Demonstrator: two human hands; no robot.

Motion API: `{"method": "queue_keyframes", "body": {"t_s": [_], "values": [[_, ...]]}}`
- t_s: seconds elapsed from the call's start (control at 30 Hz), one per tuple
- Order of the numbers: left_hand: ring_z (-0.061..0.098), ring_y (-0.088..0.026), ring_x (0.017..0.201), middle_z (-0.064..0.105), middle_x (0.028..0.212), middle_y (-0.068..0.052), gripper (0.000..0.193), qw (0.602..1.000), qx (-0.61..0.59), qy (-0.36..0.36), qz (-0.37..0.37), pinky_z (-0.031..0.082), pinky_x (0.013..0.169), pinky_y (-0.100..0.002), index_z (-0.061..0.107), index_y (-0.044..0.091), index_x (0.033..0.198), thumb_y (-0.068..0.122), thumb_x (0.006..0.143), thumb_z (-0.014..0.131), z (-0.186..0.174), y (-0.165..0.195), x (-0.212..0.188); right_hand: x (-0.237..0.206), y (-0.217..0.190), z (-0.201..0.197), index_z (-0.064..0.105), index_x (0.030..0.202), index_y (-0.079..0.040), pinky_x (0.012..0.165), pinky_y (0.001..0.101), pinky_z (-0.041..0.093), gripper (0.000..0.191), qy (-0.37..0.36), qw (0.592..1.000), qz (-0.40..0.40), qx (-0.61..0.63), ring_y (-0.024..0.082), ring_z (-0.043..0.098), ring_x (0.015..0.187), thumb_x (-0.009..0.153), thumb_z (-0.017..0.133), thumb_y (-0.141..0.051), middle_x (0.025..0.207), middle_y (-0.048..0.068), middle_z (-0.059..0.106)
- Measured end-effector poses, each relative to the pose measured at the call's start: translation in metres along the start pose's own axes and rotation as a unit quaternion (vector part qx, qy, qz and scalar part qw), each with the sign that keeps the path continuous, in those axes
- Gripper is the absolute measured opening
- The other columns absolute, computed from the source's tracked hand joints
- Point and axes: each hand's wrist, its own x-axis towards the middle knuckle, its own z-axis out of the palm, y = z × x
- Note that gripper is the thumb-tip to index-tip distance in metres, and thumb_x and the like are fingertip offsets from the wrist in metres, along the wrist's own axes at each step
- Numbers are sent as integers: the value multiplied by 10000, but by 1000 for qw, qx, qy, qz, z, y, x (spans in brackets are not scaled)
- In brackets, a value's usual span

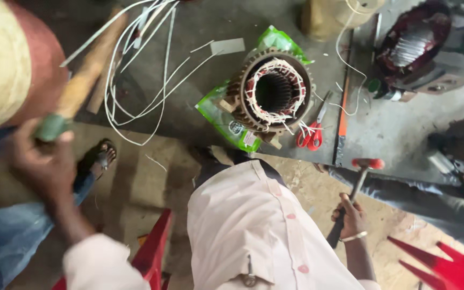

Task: The person winds white wire around the slots of a motor stator, then uses a wooden mallet to drive a wooden form into the stator bore and taps it with a hammer. They then press and adjust the wound wires around the stator slots by hand.

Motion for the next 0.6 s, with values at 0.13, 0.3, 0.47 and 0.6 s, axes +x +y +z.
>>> {"method": "queue_keyframes", "body": {"t_s": [0.13, 0.3, 0.47, 0.6], "values": [[634, -257, 1192, 642, 1287, -113, 458, 999, -19, -20, -31, 515, 1069, -356, 600, 10, 1377, 168, 975, 752, -51, 56, 23, -5, 11, 27, 662, 1125, -69, 462, 322, 436, 234, -36, 999, 14, -1, 150, 550, 532, 982, 676, -254, 731, 16, 554], [564, -216, 1157, 579, 1284, -114, 489, 996, -54, 14, 71, 499, 1007, -323, 582, 20, 1366, 252, 999, 807, -27, 35, 68, -4, 17, 53, 637, 1185, -67, 462, 321, 456, 307, -91, 995, -31, -7, 152, 559, 547, 1010, 629, -319, 726, 18, 548], [551, -243, 1236, 527, 1312, -143, 612, 957, -277, 82, 21, 507, 1069, -399, 388, -32, 1347, 315, 1022, 773, 71, -15, 87, -12, 23, 46, 635, 1152, -88, 458, 285, 418, 292, -79, 996, 23, -24, 113, 515, 553, 1047, 603, -358, 728, -11, 525], [575, -217, 1143, 548, 1233, -116, 563, 957, -247, 84, -129, 529, 1007, -385, 427, -2, 1308, 303, 997, 785, 98, -24, 93, -17, 8, 36, 597, 1046, -74, 445, 289, 441, 328, -91, 995, -29, -2, 141, 537, 509, 1078, 535, -394, 678, 34, 539]]}}
